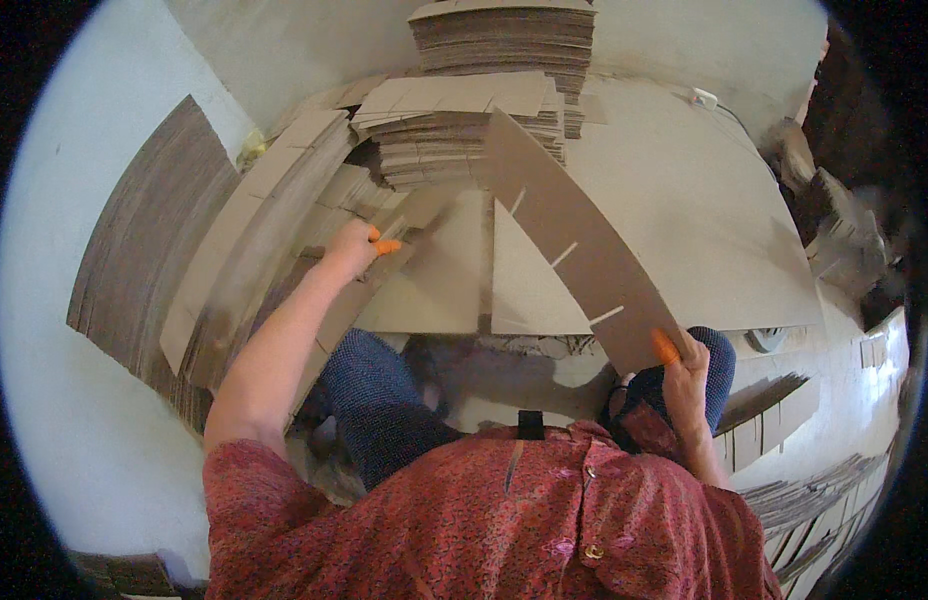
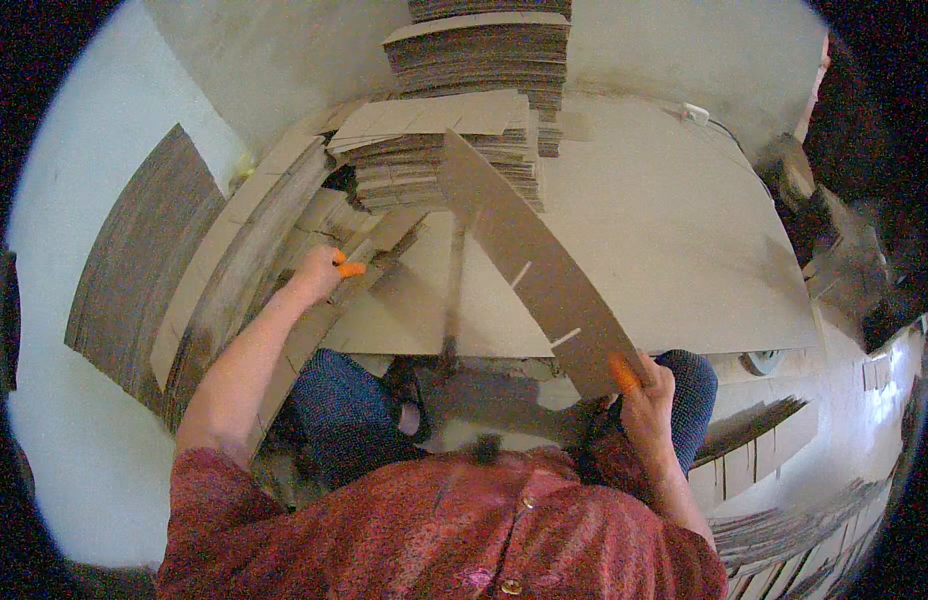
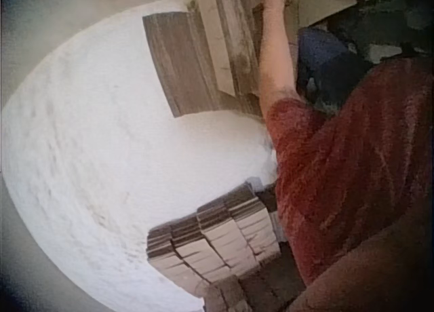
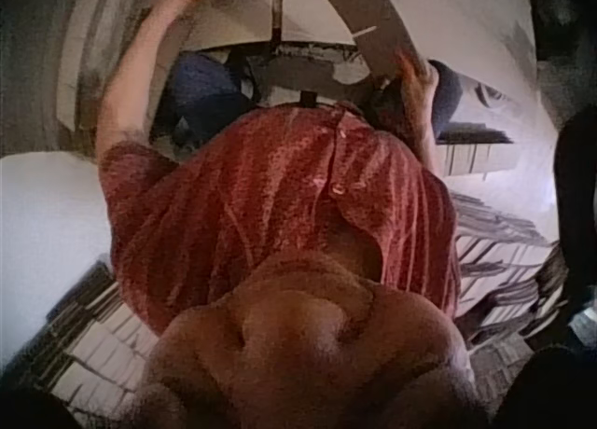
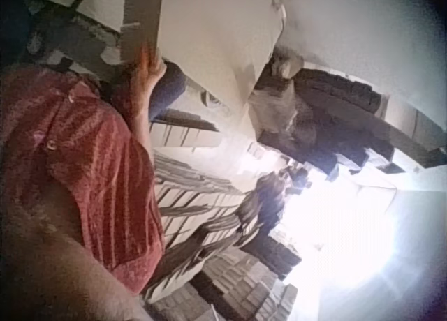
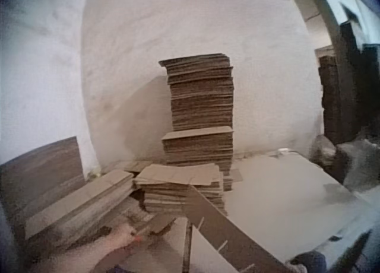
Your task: The person sits on the floor and repeatedly folds flat cardboard sheets along pre-scored lines to form multi-compartment dividers. They place each completed divider onto a growing stack beside them.
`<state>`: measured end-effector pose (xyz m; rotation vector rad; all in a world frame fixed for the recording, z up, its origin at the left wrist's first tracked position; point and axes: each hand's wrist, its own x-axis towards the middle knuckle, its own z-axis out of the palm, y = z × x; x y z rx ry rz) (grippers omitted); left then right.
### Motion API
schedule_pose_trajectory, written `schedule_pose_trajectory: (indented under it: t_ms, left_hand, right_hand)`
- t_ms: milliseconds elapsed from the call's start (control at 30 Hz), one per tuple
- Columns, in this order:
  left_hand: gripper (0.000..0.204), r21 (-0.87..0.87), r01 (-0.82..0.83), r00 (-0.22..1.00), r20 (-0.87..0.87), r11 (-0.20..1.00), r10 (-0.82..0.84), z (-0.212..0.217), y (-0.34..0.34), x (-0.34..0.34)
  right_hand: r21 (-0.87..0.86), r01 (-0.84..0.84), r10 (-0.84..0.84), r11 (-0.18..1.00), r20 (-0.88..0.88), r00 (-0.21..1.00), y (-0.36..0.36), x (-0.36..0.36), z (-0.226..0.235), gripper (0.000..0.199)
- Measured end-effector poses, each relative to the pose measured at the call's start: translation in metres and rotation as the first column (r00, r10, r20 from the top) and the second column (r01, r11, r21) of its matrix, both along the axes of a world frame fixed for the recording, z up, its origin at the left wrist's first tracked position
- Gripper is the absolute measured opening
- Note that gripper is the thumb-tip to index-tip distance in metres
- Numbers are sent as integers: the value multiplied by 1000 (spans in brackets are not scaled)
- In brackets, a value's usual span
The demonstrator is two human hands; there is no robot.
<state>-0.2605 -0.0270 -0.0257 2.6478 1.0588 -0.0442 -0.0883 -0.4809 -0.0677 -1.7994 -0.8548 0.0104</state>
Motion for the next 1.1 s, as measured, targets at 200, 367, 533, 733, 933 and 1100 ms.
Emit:
schedule_pose_trajectory:
  t_ms: [200, 367, 533, 733, 933, 1100]
  left_hand:
    - [30, 22, 314, 930, 195, 949, -312, 19, -58, 37]
    - [20, -173, 602, 795, 225, 780, -564, 26, -174, 68]
    - [20, -247, 669, 733, 379, 701, -566, 13, -218, 79]
    - [35, -360, 670, 727, 496, 649, -475, 14, -223, 78]
    - [51, 376, 189, 915, 267, 907, -301, -9, -112, 30]
    - [33, 265, 35, 995, -97, 964, -10, -39, -29, -2]
  right_hand:
    - [153, -57, 65, 987, -52, 996, 21, -11, 39, 16]
    - [129, -66, 71, 989, -39, 997, 37, -5, 45, 13]
    - [-10, -188, 183, 982, -180, 966, 28, 0, 42, 14]
    - [-181, -118, 109, 976, -63, 992, 24, 5, -13, 15]
    - [-72, -128, 136, 989, 122, 983, 28, -6, 48, 43]
    - [-302, -181, 281, 936, 331, 901, 71, 2, 63, 45]
